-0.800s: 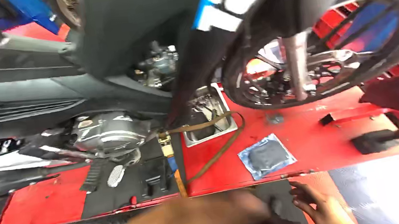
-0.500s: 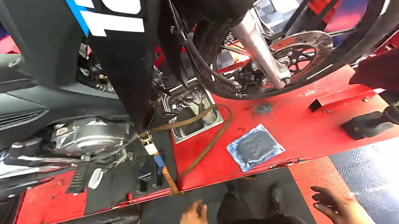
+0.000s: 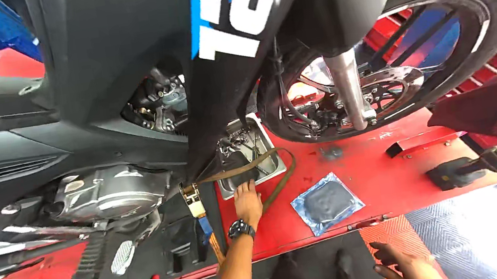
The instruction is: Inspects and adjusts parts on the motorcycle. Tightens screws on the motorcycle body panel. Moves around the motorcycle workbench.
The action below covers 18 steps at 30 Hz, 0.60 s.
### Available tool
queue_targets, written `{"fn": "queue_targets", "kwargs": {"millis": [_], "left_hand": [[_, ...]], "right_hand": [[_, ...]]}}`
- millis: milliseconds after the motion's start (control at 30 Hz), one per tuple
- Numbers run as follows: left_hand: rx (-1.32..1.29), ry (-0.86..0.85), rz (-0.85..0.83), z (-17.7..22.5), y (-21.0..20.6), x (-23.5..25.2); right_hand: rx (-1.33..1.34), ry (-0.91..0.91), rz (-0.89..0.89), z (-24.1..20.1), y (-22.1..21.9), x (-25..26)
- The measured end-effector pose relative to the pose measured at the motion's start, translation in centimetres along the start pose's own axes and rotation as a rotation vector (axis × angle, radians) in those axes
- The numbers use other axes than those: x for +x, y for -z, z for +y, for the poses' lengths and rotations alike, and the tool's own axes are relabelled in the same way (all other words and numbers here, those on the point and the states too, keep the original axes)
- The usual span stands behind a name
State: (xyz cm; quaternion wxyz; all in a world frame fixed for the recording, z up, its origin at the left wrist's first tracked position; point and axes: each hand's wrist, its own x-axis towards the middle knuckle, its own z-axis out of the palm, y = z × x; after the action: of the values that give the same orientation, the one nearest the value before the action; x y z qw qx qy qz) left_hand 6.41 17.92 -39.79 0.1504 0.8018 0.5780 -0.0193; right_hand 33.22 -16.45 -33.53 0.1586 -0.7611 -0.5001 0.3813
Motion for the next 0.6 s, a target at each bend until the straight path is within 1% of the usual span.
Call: {"fn": "queue_targets", "kwargs": {"millis": [67,133,233,333,400,500,533,600], "left_hand": [[0.014,-0.014,-0.035,0.1,0.1,1.1],[0.009,-0.090,-0.113,0.3,0.2,0.1],[0.001,-0.220,-0.260,0.4,0.7,-3.6],[-0.008,-0.278,-0.377,-0.4,0.9,-8.1],[-0.061,-0.342,-0.432,-1.1,0.8,-10.3],[-0.272,-0.469,-0.445,-2.6,0.8,-11.0],[-0.331,-0.444,-0.415,-3.0,1.4,-10.2],[-0.330,-0.310,-0.267,-3.3,3.0,-7.1]], "right_hand": [[0.046,-0.033,0.014,-1.2,-1.7,-0.4],[0.088,-0.071,0.017,-2.0,-3.8,-1.0],[0.114,-0.136,0.032,-2.9,-6.5,-1.0],[0.161,-0.186,0.045,-3.9,-9.1,-0.9],[0.179,-0.206,0.055,-4.5,-10.2,-0.2],[0.207,-0.198,0.096,-5.9,-11.9,1.8],[0.218,-0.185,0.116,-6.3,-12.6,2.7],[0.257,-0.184,0.160,-7.3,-13.4,4.8]]}}
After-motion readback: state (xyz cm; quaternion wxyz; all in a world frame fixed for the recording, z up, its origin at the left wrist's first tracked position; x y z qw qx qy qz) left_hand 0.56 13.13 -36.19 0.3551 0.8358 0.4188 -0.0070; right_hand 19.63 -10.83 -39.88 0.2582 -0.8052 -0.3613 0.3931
